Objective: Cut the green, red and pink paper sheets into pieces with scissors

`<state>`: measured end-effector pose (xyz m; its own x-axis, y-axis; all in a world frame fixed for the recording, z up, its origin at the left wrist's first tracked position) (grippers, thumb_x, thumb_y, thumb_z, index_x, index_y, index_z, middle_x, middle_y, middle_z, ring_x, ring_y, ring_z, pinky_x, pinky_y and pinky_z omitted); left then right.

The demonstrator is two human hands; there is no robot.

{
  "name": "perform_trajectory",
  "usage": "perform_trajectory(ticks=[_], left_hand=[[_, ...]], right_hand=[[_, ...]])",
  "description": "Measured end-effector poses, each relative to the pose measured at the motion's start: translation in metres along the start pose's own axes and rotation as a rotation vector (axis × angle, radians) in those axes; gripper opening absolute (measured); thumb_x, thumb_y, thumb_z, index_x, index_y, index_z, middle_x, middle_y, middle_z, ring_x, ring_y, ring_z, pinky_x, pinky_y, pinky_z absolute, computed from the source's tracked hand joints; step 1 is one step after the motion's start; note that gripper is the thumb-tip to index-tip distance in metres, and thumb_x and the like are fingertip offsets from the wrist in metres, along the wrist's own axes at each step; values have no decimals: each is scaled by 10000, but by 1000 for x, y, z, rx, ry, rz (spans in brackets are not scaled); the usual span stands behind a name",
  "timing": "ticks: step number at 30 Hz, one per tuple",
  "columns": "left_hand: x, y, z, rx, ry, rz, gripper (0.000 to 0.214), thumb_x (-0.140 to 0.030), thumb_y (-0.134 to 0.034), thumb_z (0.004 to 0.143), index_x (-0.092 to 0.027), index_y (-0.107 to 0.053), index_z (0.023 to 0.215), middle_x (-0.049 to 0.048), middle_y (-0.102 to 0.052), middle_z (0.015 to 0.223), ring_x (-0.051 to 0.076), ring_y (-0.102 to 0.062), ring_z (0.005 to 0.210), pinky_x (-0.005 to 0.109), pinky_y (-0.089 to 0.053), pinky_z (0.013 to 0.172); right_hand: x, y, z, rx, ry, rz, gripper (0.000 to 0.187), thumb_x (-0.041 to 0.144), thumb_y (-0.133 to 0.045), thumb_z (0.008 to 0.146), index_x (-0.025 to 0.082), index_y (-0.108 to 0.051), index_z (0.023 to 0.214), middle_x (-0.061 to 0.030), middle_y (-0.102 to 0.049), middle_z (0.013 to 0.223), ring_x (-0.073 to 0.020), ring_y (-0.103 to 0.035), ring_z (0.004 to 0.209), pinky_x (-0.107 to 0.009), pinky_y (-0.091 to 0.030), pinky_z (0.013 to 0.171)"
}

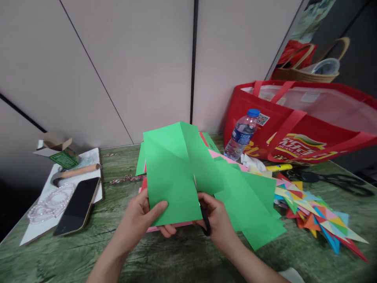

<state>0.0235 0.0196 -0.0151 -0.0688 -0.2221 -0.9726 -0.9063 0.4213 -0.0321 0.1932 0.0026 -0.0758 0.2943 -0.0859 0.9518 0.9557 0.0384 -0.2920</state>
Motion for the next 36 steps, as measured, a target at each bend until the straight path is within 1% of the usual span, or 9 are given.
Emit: perform_trajectory(ticks=[4,9,13,19,24,28,36], left_hand=[[-2,-1,-1,7,9,-4,243,-288,-579,789,-157,-444,944,60,-701,531,206,-656,449,272,-531,408],[-4,-2,-2,16,30,0,250,-295,-599,772,-157,-454,923,61,-695,521,217,-654,443,284,-532,401],[-3,-1,-1,22,29,-2,240,-292,-596,773,-162,-450,912,61,-697,528,216,-653,438,288,-534,399],[-4,0,-2,31,31,5,256,-284,-585,782,-157,-439,949,66,-698,525,210,-653,439,277,-530,400],[-4,0,-3,29,33,0,260,-282,-588,782,-152,-442,952,69,-700,532,208,-651,436,278,-529,402],[-4,-1,-3,24,33,-2,263,-277,-591,781,-153,-437,955,60,-698,533,204,-649,430,275,-530,398],[-3,-1,-2,35,38,-5,279,-278,-588,784,-149,-422,967,63,-698,529,212,-654,443,283,-535,401]], right_hand=[[5,-3,0,6,-15,38,271,251,-776,527,195,-600,726,-7,-661,639,-187,-613,627,-260,-472,560],[8,-6,1,9,-23,58,216,226,-721,585,192,-603,763,-18,-669,683,-192,-625,686,-259,-480,578],[5,-6,0,0,-23,54,209,220,-714,584,191,-601,757,-11,-666,670,-191,-627,677,-260,-482,569],[2,-6,0,-7,-27,90,200,223,-726,574,193,-594,721,-8,-666,657,-193,-629,696,-246,-474,545],[0,-5,1,-12,-30,139,208,175,-739,551,196,-583,686,13,-658,617,-175,-631,655,-230,-463,535],[-1,-6,0,-28,-27,138,208,167,-743,539,203,-589,675,23,-655,608,-169,-628,640,-230,-461,537],[-1,-6,1,-53,-37,122,193,183,-742,526,192,-602,659,11,-659,598,-180,-633,642,-236,-470,544]])
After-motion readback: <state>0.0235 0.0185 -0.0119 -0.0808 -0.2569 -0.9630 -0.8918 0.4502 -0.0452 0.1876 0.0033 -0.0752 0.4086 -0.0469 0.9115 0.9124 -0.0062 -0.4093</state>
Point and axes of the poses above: each hand's wrist, its own z-axis towards the middle knuckle, its own y-axis out of the back of the hand, x = y × z, the point moved 1 cm from there along z, towards the middle knuckle
